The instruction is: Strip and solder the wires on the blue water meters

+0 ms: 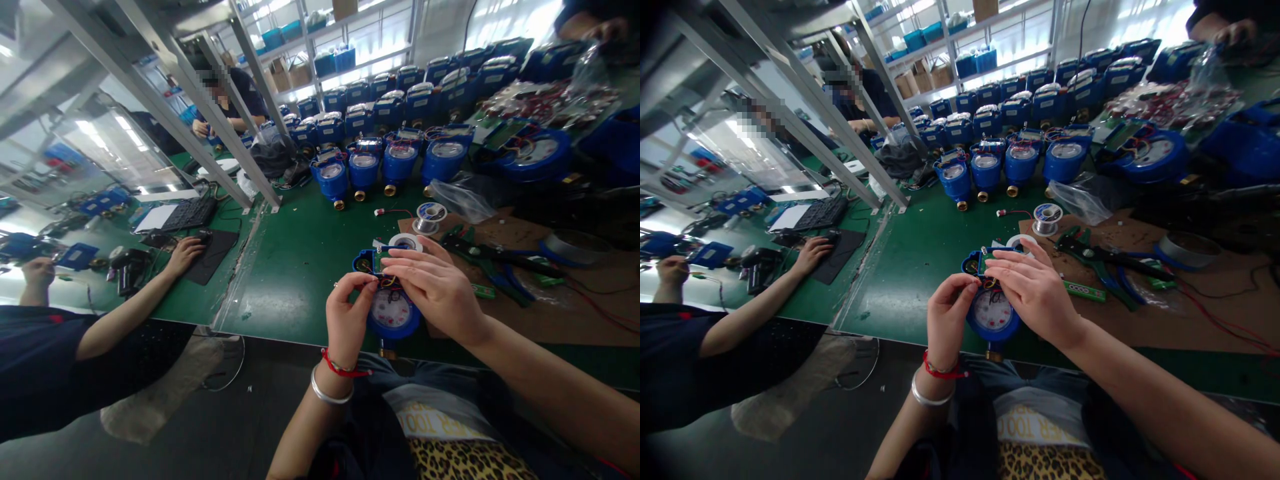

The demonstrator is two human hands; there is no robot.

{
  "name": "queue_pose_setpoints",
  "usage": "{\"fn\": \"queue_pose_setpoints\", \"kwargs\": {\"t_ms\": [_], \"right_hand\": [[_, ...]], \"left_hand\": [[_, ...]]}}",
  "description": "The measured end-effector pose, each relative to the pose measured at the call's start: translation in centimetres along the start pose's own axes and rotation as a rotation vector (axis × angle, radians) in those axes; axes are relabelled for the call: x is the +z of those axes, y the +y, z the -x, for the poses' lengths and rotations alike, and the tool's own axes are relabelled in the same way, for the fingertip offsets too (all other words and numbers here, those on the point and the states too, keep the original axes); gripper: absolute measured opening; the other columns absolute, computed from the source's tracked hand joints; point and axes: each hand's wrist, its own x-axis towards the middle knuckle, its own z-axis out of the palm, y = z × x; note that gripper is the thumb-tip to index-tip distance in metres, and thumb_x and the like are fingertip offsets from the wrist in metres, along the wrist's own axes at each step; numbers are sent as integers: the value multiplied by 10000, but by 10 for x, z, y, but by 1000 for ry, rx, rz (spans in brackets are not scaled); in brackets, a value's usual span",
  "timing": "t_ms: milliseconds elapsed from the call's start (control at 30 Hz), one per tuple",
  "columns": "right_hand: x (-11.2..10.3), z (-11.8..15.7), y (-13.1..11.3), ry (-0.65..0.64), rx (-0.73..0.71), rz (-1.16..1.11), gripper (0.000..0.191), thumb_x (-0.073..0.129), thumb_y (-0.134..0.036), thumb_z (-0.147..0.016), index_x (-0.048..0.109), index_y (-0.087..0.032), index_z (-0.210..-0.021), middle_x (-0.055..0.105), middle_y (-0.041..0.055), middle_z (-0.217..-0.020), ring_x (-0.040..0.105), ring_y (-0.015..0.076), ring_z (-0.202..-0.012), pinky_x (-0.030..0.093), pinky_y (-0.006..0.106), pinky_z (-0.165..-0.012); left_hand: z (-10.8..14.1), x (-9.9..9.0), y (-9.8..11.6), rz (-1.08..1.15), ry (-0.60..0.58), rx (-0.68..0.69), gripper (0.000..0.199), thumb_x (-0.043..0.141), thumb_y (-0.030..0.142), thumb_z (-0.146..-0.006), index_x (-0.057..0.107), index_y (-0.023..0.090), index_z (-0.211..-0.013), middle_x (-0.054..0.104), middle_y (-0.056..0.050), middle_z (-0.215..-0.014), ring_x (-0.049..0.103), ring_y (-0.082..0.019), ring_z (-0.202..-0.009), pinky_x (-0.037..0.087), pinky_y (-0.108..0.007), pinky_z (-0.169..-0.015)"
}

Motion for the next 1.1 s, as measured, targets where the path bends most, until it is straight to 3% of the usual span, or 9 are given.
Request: {"fn": "queue_pose_setpoints", "kwargs": {"t_ms": [133, 300, 467, 700, 833, 967, 1100], "right_hand": [[0, 0, -1, -8, 41, -32, 268, 541, -124, -901, 652, -263, -1103, 712, 7, -1137, 629, 200, -1138, 357, 508, -1136], [-4, 8, -7, -30, 144, -38, 515, 589, -245, -888, 456, -251, -1386, 587, 66, -1341, 520, 243, -1277, 380, 487, -1129], [-6, 21, -8, -6, 203, -55, 674, 648, -336, -847, 360, -250, -1450, 483, 94, -1433, 429, 275, -1343, 355, 495, -1143], [2, 28, -9, 37, 255, -72, 620, 604, -300, -877, 350, -266, -1441, 402, 101, -1487, 362, 272, -1389, 333, 522, -1150], [10, 33, -9, 70, 340, -64, 643, 536, -302, -916, 255, -273, -1493, 298, 99, -1552, 273, 277, -1439, 283, 560, -1165], [18, 38, -4, 7, 433, -127, 634, 448, -315, -958, 174, -268, -1527, 250, 97, -1578, 242, 260, -1455, 268, 554, -1170], [18, 28, 13, -85, 415, -221, 604, 431, -365, -966, 220, -249, -1520, 303, 91, -1559, 272, 230, -1445, 255, 498, -1186]], "left_hand": [[0, 1, 3, -49, -15, 63, 110, 622, 273, -877, 689, 187, -890, 682, -42, -894, 613, -162, -866, 493, -297, -819], [1, 5, 4, -47, 11, 25, 141, 620, 282, -880, 680, 194, -973, 683, -40, -916, 624, -155, -856, 497, -283, -807], [2, 5, 4, -66, 23, 14, 112, 620, 281, -877, 674, 189, -911, 671, -32, -886, 619, -156, -852, 485, -276, -802], [1, 3, 10, -53, -27, 74, 120, 582, 279, -899, 611, 184, -831, 605, -49, -928, 575, -168, -906, 462, -299, -850], [-1, -2, 14, -15, -111, 67, 137, 552, 283, -917, 598, 187, -830, 596, -66, -996, 571, -181, -971, 453, -318, -904], [-1, -5, 15, 13, -161, 39, 141, 540, 285, -923, 585, 190, -829, 607, -74, -1021, 576, -192, -1002, 448, -340, -937], [2, -2, 14, -3, -146, 39, 145, 542, 277, -922, 583, 184, -818, 617, -79, -1051, 577, -195, -1027, 443, -348, -949]]}}
